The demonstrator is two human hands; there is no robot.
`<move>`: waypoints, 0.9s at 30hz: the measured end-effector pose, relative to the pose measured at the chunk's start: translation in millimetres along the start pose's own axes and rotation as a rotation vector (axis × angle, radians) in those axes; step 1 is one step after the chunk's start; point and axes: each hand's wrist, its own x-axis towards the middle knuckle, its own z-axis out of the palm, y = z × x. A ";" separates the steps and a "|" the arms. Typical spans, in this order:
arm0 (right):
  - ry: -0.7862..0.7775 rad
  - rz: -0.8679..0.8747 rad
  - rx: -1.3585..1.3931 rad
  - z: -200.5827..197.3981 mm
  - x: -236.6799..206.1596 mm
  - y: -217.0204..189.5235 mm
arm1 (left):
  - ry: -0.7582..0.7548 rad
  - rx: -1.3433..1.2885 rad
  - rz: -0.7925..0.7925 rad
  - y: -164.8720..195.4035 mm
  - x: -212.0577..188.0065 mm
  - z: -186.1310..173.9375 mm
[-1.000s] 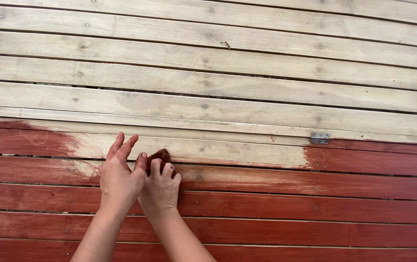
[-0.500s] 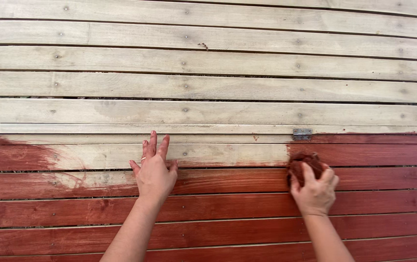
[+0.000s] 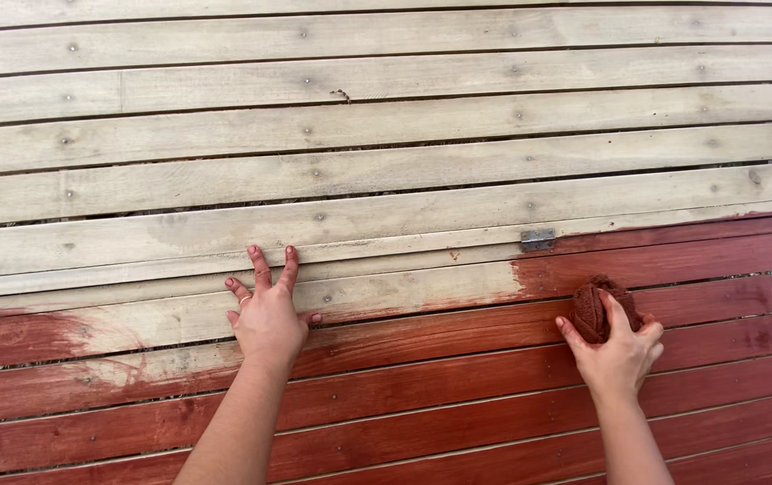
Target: The person wipes a red wood stain onto slatted wooden furniture panels using a cloth, working section by section across the boards. They occasionally dip the cloth into a bucket of stain and continue coating the untreated wood.
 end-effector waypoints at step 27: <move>-0.091 0.043 -0.053 -3.1 -3.8 4.6 | -0.047 0.281 -0.008 -3.2 4.5 4.2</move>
